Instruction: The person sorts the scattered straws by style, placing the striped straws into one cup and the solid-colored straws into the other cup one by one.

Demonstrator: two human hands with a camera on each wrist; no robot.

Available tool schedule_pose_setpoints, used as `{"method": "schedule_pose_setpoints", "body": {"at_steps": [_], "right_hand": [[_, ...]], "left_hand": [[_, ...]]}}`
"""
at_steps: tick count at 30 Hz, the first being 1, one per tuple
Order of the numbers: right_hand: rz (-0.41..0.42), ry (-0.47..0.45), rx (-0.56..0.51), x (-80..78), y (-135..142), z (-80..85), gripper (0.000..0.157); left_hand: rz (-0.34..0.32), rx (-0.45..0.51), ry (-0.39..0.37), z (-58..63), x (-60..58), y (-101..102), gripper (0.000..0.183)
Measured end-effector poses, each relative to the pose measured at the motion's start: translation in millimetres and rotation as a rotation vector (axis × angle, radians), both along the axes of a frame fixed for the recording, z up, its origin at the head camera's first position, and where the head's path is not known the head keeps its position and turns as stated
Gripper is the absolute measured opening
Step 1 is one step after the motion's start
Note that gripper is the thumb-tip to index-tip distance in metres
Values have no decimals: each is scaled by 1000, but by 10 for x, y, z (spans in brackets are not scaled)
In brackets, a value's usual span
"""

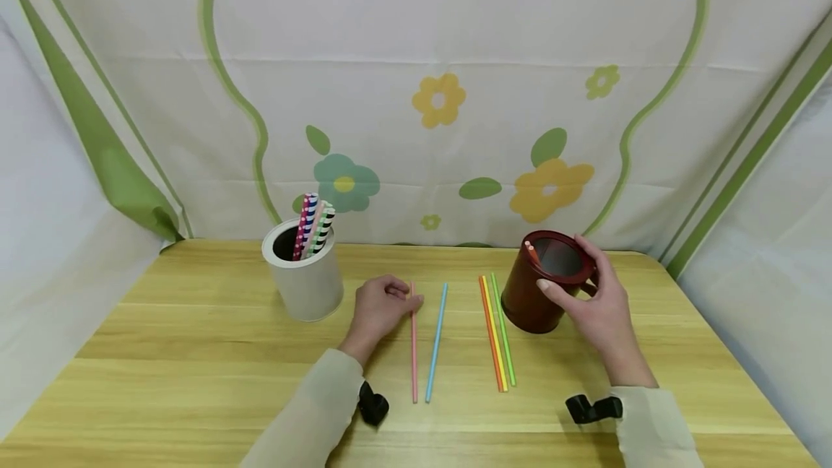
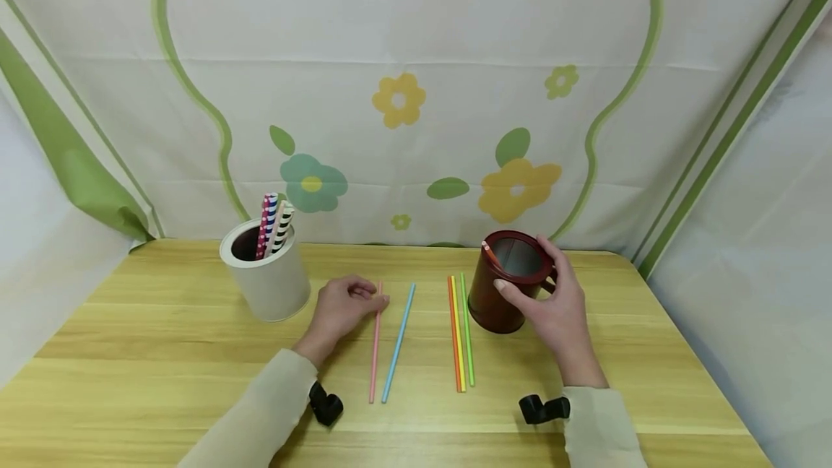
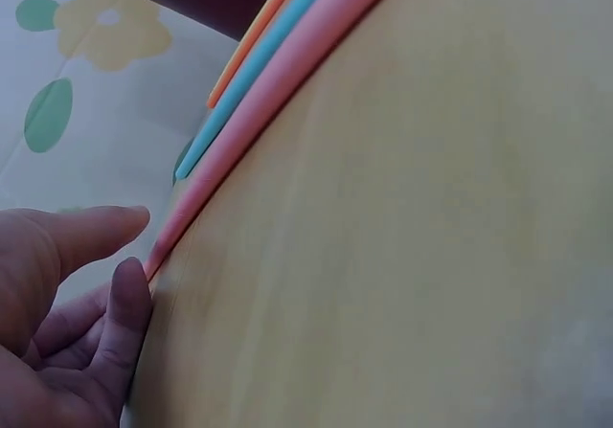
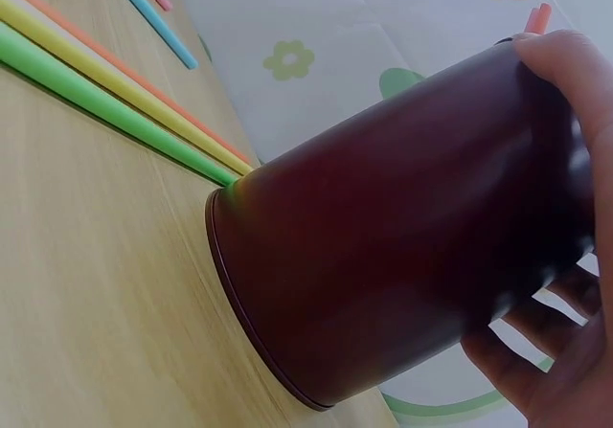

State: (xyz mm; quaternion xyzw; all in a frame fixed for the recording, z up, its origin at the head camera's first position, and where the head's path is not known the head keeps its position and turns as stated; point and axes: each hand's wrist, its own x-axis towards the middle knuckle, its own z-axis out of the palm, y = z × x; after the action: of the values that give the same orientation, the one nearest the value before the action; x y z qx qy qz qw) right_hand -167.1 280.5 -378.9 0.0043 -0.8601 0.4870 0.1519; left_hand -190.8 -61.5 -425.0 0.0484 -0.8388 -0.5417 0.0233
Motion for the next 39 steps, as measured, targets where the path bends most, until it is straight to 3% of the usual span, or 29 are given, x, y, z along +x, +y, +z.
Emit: {"method": "schedule_pose_setpoints", "body": {"at_steps": [11, 27, 37, 39], "right_hand": [[14, 6, 1, -18, 24, -11, 96], [-2, -7, 1, -12, 18, 2, 95], [2, -7, 9, -3, 14, 2, 93], [-1, -5, 8, -2, 8, 4, 93]], "left_hand": [[36, -120, -26, 59, -58, 86, 19], [60, -158, -4, 73, -44, 150, 11], [24, -167, -11, 132, -65, 144, 21], [3, -180, -3, 68, -110, 141, 26]]}}
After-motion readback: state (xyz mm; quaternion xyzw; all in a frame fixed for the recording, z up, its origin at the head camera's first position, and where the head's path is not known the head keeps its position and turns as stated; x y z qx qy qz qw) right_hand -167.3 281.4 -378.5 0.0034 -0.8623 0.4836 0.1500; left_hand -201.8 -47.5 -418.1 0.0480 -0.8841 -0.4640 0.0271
